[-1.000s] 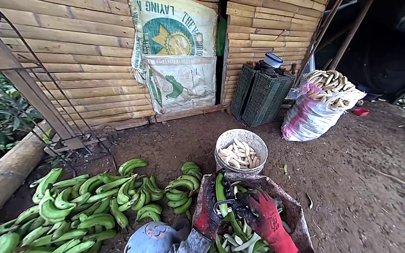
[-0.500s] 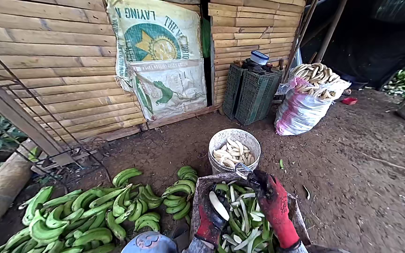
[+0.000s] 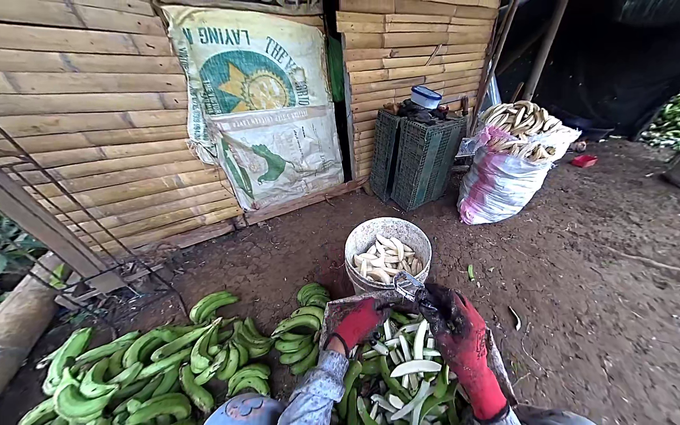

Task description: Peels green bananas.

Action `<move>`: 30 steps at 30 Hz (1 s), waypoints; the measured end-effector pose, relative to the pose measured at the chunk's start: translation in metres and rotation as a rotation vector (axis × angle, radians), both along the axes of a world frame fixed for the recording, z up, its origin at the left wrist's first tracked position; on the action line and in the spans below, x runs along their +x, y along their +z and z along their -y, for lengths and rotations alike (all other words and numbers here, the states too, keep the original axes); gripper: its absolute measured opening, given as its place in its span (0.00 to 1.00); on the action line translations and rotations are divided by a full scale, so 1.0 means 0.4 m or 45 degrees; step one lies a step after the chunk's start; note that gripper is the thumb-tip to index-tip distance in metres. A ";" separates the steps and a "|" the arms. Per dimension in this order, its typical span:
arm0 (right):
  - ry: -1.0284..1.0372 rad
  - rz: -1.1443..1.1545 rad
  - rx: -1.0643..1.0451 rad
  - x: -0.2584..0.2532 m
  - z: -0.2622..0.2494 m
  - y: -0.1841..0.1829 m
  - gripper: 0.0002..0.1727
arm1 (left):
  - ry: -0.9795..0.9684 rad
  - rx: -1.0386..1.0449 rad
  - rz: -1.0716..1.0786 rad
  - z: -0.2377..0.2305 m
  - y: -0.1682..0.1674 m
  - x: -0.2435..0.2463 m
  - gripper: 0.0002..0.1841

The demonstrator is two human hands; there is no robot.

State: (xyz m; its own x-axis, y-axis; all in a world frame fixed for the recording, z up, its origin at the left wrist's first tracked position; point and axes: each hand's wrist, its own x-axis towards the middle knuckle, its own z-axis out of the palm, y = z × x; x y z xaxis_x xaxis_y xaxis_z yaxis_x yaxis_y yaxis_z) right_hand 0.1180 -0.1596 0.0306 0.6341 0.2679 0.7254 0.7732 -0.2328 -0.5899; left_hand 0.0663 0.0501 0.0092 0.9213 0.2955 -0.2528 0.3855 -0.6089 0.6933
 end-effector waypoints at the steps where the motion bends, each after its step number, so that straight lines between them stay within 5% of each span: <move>1: -0.009 -0.001 0.007 -0.001 0.004 0.005 0.22 | -0.079 0.118 -0.272 0.002 -0.050 0.007 0.22; 5: -0.034 0.021 0.049 0.002 0.013 0.024 0.21 | -0.029 0.515 -0.520 -0.010 -0.185 0.040 0.36; 12: -0.069 0.020 0.072 0.008 0.029 0.018 0.22 | 0.066 0.614 -0.698 -0.024 -0.268 -0.003 0.33; 15: -0.067 0.002 0.072 0.001 0.030 0.019 0.23 | 0.131 0.441 -0.564 -0.014 -0.219 -0.055 0.36; 19: -0.036 -0.100 0.133 -0.001 0.033 0.023 0.22 | 0.418 -0.305 0.432 0.020 -0.097 -0.089 0.37; 23: 0.052 -0.163 0.195 -0.008 0.028 0.025 0.21 | -0.109 -1.287 1.239 0.035 0.070 -0.094 0.30; 25: 0.087 -0.136 0.182 -0.017 0.014 0.024 0.22 | -0.208 -1.383 1.332 0.029 0.151 -0.102 0.33; 27: 0.097 -0.131 0.113 -0.034 0.002 0.022 0.22 | -0.047 -1.283 1.341 0.043 0.216 -0.127 0.23; 30: 0.140 -0.102 0.022 -0.060 -0.015 0.009 0.21 | 0.055 -1.250 1.222 0.037 0.233 -0.145 0.36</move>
State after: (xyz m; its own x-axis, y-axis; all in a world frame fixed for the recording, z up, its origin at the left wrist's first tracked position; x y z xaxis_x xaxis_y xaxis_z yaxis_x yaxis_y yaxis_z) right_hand 0.0938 -0.1534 0.0343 0.6574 0.3268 0.6790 0.7439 -0.1381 -0.6538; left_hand 0.0081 0.0354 0.1022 0.8464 0.3994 0.3523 -0.4791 0.2822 0.8312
